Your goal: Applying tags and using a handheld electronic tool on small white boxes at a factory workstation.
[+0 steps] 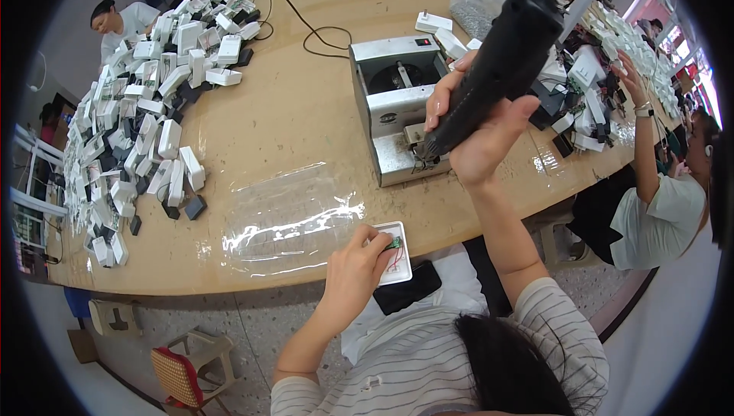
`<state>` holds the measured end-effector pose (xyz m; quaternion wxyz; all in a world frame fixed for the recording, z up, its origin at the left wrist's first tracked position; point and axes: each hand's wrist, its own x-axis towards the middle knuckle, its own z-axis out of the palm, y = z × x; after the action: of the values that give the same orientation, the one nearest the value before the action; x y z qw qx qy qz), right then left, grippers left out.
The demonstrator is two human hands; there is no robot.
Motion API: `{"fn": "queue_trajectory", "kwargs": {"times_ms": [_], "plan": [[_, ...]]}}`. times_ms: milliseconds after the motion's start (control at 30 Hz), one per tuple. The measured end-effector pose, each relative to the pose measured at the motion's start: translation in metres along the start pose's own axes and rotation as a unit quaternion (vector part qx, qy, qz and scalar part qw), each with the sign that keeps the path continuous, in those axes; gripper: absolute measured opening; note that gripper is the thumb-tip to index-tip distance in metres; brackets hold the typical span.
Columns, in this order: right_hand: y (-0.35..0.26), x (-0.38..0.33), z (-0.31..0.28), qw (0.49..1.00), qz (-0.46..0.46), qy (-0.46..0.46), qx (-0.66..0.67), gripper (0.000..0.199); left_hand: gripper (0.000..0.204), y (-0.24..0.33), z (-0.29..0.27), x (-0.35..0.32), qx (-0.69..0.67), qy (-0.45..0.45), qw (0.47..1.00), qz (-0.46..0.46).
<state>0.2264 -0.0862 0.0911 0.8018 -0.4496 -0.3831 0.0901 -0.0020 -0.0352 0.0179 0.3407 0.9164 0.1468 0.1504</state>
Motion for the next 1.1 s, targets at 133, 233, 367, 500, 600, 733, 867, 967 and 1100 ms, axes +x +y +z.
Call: {"fn": "queue_trajectory", "kwargs": {"times_ms": [133, 233, 367, 500, 600, 733, 867, 967, 1100], "plan": [[0.002, -0.001, 0.002, 1.0, 0.008, 0.002, 0.001, 0.098, 0.018, 0.001, 0.0, 0.001, -0.007, -0.002, 1.0, -0.009], [0.005, -0.002, 0.002, 1.0, 0.023, 0.001, -0.003, 0.098, 0.017, 0.001, 0.0, 0.002, -0.012, -0.001, 1.0, -0.012], [0.007, -0.002, 0.0, 1.0, 0.02, -0.004, 0.005, 0.096, 0.017, 0.001, 0.001, 0.002, -0.012, -0.002, 1.0, -0.013], [0.012, -0.004, 0.0, 1.0, 0.019, -0.011, -0.007, 0.098, 0.018, 0.001, 0.0, 0.002, -0.007, -0.004, 1.0, -0.013], [0.02, -0.008, 0.003, 1.0, -0.023, -0.005, -0.018, 0.097, 0.018, 0.001, 0.002, 0.001, -0.009, 0.002, 1.0, -0.013], [0.016, -0.01, 0.01, 0.988, -0.085, -0.013, -0.129, 0.094, 0.018, 0.001, 0.007, 0.001, -0.015, 0.014, 0.999, -0.025], [0.008, -0.006, 0.008, 0.991, -0.04, 0.005, -0.13, 0.094, 0.013, 0.002, 0.007, 0.0, -0.023, 0.004, 0.999, -0.033], [0.014, -0.006, 0.001, 0.998, 0.007, -0.022, -0.065, 0.093, 0.012, 0.002, 0.008, 0.0, -0.016, 0.009, 0.999, -0.028], [0.003, -0.02, 0.003, 0.998, 0.028, -0.012, -0.047, 0.095, 0.012, 0.002, 0.009, 0.0, -0.005, 0.017, 1.0, -0.023]]}}
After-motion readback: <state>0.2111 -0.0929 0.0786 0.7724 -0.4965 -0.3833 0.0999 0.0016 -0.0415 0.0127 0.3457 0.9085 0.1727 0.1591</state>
